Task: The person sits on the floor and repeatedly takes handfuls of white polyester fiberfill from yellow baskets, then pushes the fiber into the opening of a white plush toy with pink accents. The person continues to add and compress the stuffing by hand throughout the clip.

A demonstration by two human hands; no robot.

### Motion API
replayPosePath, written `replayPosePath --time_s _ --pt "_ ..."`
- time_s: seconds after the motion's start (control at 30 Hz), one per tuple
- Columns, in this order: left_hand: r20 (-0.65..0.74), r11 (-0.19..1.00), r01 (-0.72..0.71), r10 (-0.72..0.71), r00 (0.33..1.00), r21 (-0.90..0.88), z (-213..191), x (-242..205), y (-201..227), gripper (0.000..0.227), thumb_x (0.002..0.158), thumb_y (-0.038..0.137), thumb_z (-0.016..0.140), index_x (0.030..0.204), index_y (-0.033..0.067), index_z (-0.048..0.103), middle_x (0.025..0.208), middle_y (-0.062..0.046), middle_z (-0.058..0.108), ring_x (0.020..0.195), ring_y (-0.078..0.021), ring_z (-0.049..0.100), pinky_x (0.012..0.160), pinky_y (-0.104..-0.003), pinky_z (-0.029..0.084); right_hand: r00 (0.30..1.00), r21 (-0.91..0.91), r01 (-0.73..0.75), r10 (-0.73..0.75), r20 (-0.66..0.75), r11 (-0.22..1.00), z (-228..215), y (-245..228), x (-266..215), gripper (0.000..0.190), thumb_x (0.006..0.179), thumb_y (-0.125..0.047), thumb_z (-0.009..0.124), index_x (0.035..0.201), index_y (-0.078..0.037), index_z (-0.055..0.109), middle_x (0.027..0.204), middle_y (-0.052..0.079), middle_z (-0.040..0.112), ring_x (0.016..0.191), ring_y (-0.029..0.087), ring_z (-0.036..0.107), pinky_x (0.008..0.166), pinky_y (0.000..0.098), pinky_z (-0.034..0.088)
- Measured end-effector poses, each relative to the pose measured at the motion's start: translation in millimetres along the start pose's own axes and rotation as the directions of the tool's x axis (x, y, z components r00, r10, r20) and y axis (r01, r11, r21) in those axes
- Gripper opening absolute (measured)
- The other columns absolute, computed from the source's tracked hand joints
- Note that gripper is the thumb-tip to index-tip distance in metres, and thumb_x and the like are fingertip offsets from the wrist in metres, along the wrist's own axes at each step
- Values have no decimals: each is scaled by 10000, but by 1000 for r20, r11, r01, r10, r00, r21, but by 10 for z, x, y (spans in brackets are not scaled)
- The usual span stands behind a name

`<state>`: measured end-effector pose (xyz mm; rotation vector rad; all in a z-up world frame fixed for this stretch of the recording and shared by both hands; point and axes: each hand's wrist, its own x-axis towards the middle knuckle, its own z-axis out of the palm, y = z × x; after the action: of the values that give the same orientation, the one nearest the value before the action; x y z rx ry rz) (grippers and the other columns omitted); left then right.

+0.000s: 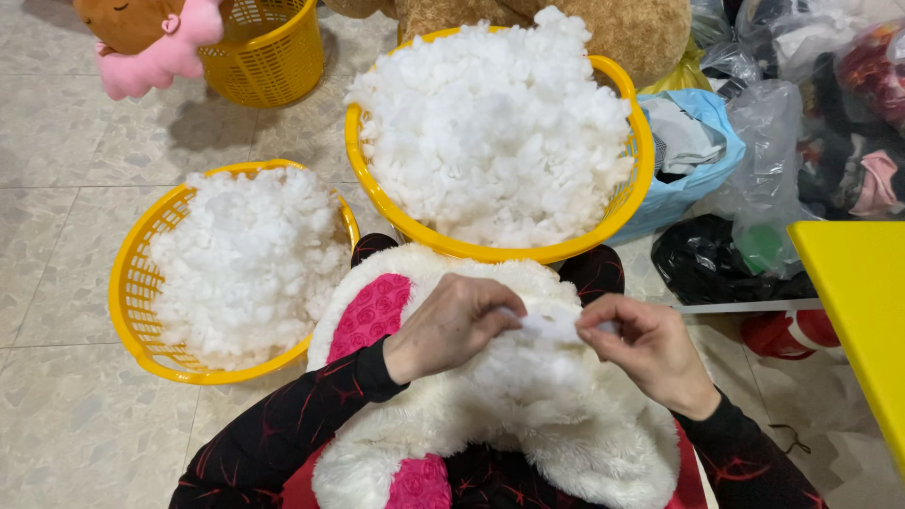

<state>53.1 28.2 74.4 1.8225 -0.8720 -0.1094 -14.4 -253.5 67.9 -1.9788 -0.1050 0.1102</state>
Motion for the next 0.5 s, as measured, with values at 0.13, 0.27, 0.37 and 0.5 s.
replayPosePath --time_s 0.13,0.27,0.37,0.5 --pt "139 968 -178 155 978 175 171 -91 -85 108 834 32 685 903 25 768 947 -139 741 881 -312 720 759 -382 566 992 -338 19 23 120 941 87 73 -43 139 876 -108 724 983 -19 723 736 49 714 611 130 632 575 279 513" --pt "315 675 -431 296 902 599 500 -177 -133 132 778 113 623 766 58 742 1123 -113 686 1029 -266 620 797 -361 508 956 -695 280 -125 267 663 331 163 -53 166 922 -67 625 1083 -36 653 902 96 665 850 222 638 785 345 532" --pt "440 580 -478 217 871 660 664 -283 -167 227 794 236 602 702 86 746 1094 -103 649 1053 -269 554 865 -358 456 869 -646 495 -317 380 581 293 164 -77 267 838 -78 649 1085 21 630 1149 160 638 1072 276 608 904 384 504" --pt "431 553 -371 24 902 745 833 -338 -320 332 818 320 567 709 78 767 1015 -160 650 1028 -312 541 889 -418 419 790 -620 613 -401 463 490 252 141 -100 336 868 -154 666 1148 30 641 1178 154 651 1137 290 600 980 445 444"
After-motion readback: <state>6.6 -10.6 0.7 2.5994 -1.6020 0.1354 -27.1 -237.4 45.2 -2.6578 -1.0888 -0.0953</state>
